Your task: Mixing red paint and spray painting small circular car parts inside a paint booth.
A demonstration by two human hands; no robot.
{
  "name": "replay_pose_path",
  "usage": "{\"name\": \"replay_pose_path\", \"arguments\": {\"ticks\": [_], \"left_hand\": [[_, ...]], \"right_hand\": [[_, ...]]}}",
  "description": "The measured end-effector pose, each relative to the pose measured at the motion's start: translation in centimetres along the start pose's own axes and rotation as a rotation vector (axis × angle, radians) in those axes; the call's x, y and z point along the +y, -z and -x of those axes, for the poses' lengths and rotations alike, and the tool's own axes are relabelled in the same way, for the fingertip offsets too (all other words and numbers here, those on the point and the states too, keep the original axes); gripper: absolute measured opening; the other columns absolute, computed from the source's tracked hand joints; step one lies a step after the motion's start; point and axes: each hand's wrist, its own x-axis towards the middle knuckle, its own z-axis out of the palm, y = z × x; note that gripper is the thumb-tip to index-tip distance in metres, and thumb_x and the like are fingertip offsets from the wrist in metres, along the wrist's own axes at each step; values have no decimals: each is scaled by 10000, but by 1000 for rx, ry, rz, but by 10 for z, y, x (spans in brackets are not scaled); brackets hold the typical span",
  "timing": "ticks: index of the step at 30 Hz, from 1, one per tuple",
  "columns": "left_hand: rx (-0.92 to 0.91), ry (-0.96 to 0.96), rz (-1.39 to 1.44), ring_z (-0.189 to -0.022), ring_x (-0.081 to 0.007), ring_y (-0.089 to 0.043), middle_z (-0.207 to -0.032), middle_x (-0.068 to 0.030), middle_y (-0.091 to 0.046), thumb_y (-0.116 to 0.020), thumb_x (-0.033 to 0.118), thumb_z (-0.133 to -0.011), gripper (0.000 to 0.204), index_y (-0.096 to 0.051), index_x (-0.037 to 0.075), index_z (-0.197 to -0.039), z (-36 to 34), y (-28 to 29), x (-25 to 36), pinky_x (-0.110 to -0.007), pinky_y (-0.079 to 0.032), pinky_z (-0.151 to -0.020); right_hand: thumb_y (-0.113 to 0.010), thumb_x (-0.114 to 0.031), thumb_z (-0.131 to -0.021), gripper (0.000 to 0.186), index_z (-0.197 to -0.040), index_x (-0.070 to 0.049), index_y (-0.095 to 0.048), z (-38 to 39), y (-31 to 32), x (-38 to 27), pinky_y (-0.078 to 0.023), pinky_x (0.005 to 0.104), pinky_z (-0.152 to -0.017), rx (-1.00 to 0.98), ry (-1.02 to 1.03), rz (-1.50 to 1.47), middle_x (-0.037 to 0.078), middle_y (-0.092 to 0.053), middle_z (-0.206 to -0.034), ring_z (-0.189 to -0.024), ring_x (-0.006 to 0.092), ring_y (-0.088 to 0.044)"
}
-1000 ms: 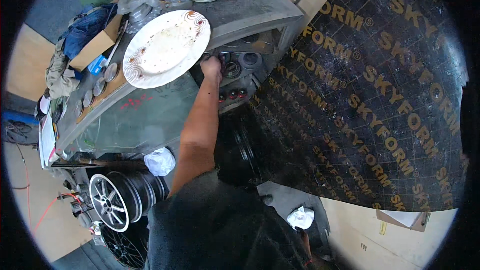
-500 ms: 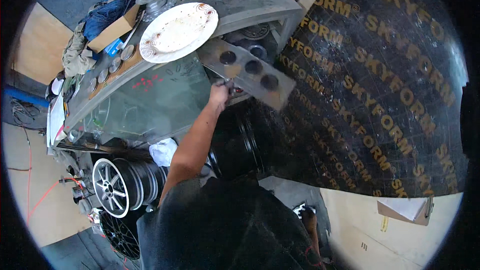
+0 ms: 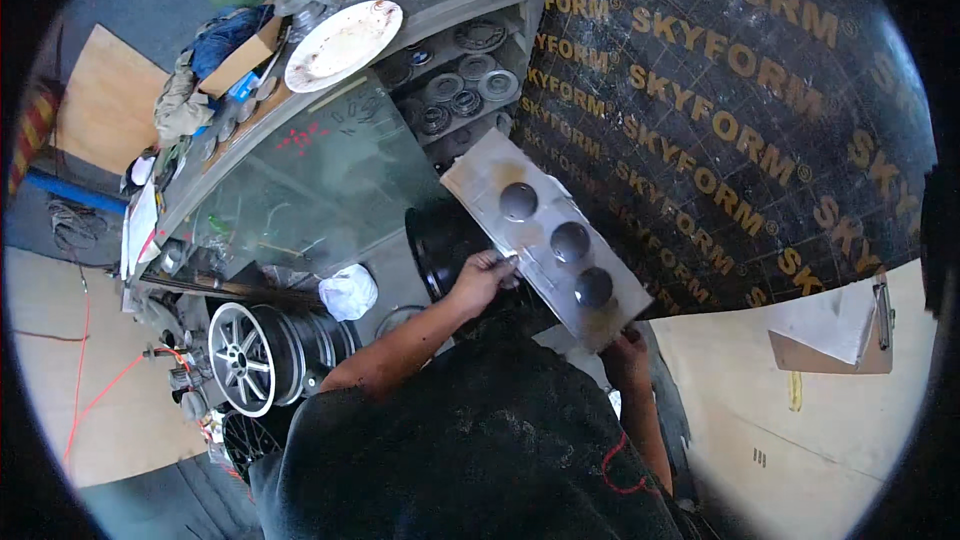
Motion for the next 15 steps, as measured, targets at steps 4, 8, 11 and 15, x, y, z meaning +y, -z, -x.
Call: {"name": "replay_pose_path", "arguments": {"ticks": [4,8,11,15], "left_hand": [[-102,-77,-153,-703,-110,-620,-833,-27,-682,-587,163,-965,161,-677,29,-973,35,-21,1,-269,-512,-670],[-62,-126,-176,-707,-101,-617,-826,-15,-680,-590,151,-967,161,-680,18,-965,55,-35,-1,-257,-497,-666],[-69,-116,-224,-698,-98,-617,-813,-20,-680,-592,146,-965,155,-676,16,-969,67,-47,-9,-254,-492,-655],[-132,-91,-256,-675,-118,-631,-802,-52,-688,-603,210,-964,207,-672,15,-946,81,-64,-11,-264,-503,-627]], "right_hand": [[-596,-113,-870,399,-1254,-41,-519,22,14,3,-492,404,-878,31,341,736,97,-615,-1172,-1062,232,-607],[-630,-84,-821,468,-1270,-42,-506,50,27,2,-493,428,-879,-203,146,-299,110,-580,-1230,-1113,242,-581],[-670,-13,-782,587,-1334,-48,-471,68,32,8,-444,429,-983,-51,111,-204,105,-595,-1214,-1133,258,-571],[-661,6,-786,553,-1308,-29,-482,80,43,17,-443,431,-1001,-18,131,-195,103,-592,-1227,-1152,263,-565]]}}
